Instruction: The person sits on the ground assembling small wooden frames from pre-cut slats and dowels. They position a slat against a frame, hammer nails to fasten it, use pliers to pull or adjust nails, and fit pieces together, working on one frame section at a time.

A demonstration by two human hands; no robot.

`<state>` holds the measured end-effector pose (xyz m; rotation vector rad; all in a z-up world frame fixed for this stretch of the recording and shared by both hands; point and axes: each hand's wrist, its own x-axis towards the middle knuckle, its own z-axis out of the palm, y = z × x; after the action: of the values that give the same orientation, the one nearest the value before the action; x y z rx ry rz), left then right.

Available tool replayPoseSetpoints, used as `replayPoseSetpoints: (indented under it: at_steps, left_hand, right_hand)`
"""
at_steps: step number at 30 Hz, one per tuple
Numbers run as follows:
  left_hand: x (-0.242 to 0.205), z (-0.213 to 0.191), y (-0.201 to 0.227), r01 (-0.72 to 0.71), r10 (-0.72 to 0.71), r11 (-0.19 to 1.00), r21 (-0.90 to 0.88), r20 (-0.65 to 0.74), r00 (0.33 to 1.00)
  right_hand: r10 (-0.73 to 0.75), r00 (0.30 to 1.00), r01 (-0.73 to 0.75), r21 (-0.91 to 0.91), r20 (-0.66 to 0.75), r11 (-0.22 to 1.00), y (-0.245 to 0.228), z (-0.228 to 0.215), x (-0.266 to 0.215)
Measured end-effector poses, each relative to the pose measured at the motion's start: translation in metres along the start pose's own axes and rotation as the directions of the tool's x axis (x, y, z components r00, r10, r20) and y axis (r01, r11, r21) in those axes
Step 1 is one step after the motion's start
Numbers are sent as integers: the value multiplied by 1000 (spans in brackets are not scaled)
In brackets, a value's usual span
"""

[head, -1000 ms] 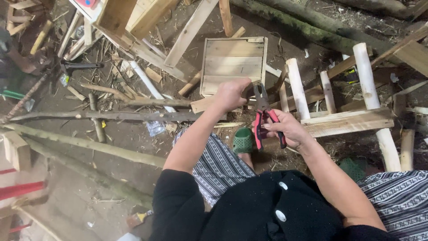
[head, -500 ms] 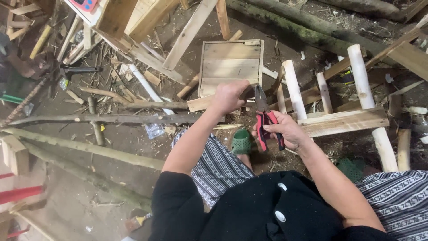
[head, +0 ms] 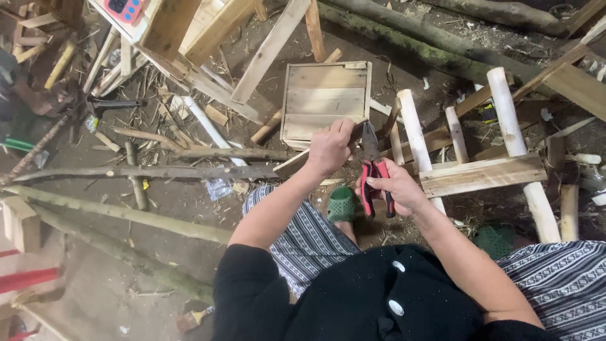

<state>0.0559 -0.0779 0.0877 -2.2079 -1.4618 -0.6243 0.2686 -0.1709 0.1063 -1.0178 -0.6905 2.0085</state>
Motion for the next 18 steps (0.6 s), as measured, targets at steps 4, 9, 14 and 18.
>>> replayPoseSetpoints:
  at_steps: [4,9,14,18]
  left_hand:
    - [4,-20,10,52,-44,993,-104,78,996]
    - [1,-6,2,9,-7,997,-72,30,1000]
    - [11,-31,6,-58,56,992,-114,-24,998]
    - [12,-38,1,-102,100,984,-146,-17,995]
  right_hand:
    - [35,999,-36,32,21,999,0,0,0]
    - [-1,997,-2,35,82,999,-8,1,-2]
    - [-79,984,81,-9,157,997,-2,-1,-4]
    - [-110,988,119,-85,105,989,1,-5,1]
